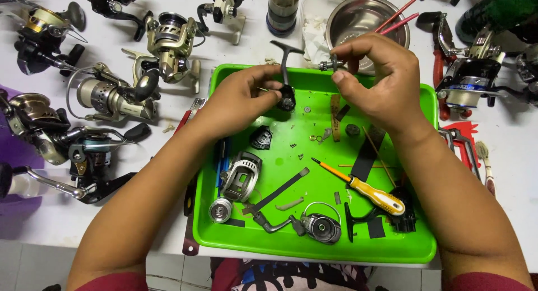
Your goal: Assembling the internal components of a fishing reel body, including cleaning parts and using a screwdriver.
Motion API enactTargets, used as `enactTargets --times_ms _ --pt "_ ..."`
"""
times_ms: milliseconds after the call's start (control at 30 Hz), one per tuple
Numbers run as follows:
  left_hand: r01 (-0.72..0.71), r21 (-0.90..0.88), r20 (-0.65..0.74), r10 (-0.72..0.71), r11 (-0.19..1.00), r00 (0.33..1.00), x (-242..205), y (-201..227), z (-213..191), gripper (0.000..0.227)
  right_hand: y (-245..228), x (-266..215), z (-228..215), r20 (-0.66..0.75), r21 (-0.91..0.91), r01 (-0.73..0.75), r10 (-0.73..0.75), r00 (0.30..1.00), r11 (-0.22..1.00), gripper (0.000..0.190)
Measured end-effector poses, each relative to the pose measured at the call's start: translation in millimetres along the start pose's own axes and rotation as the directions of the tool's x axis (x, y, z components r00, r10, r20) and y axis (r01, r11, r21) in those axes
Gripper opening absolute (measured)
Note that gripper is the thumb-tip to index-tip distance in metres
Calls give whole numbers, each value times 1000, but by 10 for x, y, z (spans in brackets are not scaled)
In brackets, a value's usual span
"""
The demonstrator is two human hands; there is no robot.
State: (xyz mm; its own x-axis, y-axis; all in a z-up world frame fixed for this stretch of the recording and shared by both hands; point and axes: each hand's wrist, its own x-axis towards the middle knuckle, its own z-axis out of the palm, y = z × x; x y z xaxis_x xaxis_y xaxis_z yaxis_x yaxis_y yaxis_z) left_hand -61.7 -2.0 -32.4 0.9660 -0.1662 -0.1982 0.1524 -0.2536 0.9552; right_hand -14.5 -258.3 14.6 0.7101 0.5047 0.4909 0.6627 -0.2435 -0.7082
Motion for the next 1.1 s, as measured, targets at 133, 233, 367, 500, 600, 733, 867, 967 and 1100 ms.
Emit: enactTargets --times_ms 133,233,367,500,600,733,867,967,1100 --pt "-1 259 -60 18 966 998 -56 77 -11 49 17 19 -16 23 4 31 -31 999 1000 18" --pt "19 301 -79 5 953 997 -73 70 -6 43 44 26 -24 25 -30 53 -52 998 998 17" --pt "-40 388 -119 93 921 989 -76 32 -9 42 30 43 -34 43 -41 69 -67 997 997 18" --pt "-42 484 -117 112 874 987 -128 113 -27 40 63 47 -39 48 -26 72 -70 996 997 18" --pt "-70 515 -122 154 854 980 -145 125 -30 35 48 60 -51 67 -5 55 -55 996 998 16" --pt "-38 592 -109 127 805 986 -198 201 -23 43 121 56 -53 72 87 -11 4 997 996 17" --pt "-5 726 -89 101 688 991 -348 483 -23 50 175 87 -51 68 184 -60 48 997 981 20" --pt "-60 783 -72 187 619 980 -428 658 -54 45 207 105 -42 46 247 -25 14 999 969 24" --pt "-319 810 -93 644 492 759 -322 733 -64 26 168 101 -45 38 260 -38 29 999 965 23"
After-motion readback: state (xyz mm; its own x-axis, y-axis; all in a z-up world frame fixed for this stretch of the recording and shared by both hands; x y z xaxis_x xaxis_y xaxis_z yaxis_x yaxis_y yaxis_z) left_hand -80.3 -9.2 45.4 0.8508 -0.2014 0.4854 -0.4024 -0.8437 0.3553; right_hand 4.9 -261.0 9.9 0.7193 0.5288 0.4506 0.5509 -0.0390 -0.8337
